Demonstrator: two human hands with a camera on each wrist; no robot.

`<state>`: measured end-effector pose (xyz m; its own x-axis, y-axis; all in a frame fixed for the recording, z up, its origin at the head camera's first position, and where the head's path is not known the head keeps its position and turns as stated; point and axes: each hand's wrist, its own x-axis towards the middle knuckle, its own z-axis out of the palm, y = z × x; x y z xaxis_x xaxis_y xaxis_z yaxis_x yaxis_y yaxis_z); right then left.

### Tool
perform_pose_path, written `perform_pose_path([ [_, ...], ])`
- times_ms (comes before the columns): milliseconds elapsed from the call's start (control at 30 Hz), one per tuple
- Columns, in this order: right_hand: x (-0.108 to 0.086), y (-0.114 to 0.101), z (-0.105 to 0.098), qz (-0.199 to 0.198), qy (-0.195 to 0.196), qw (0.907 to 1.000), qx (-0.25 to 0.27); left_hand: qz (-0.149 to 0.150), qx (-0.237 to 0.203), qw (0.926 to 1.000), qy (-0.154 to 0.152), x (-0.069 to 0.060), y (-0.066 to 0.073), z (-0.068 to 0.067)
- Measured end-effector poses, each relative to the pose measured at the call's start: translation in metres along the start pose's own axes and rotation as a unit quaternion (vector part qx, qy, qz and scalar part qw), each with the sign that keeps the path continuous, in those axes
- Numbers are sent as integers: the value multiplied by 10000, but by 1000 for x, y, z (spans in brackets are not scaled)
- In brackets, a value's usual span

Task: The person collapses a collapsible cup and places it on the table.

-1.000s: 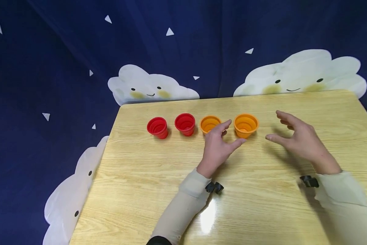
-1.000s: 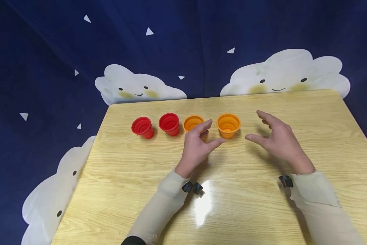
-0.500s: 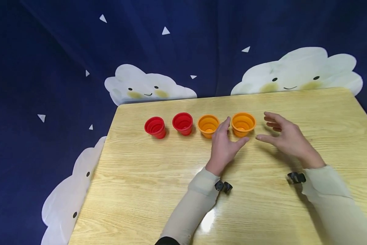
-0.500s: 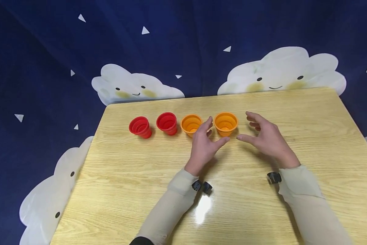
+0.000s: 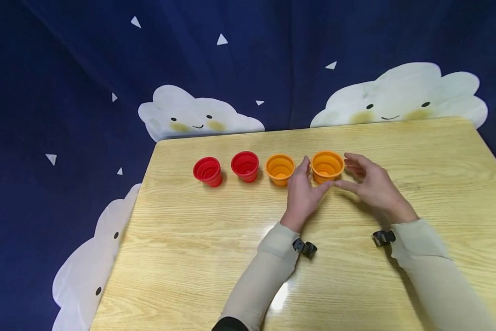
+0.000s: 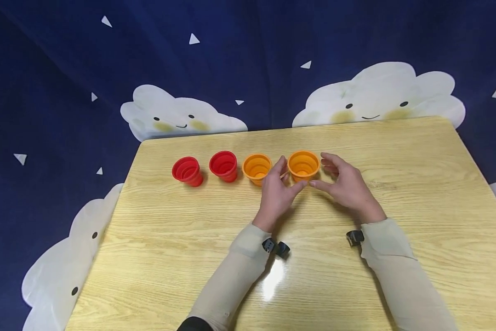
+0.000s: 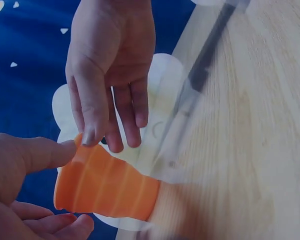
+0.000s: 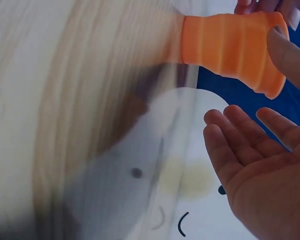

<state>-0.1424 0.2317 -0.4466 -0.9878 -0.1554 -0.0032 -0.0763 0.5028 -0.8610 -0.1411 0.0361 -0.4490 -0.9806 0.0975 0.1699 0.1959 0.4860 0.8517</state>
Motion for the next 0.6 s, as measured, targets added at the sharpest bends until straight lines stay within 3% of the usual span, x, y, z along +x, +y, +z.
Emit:
perform_pose_path([
  [167, 1, 2, 4, 121, -6, 9999, 99, 16, 9, 10000, -11, 0, 3, 5],
  [400, 4, 3, 8, 126, -9, 9998, 152, -294, -413, 9987, -18, 2, 1, 9],
  [600, 5, 1, 11, 24, 83, 9995, 320, -265, -666, 9974, -16, 4, -1, 9],
])
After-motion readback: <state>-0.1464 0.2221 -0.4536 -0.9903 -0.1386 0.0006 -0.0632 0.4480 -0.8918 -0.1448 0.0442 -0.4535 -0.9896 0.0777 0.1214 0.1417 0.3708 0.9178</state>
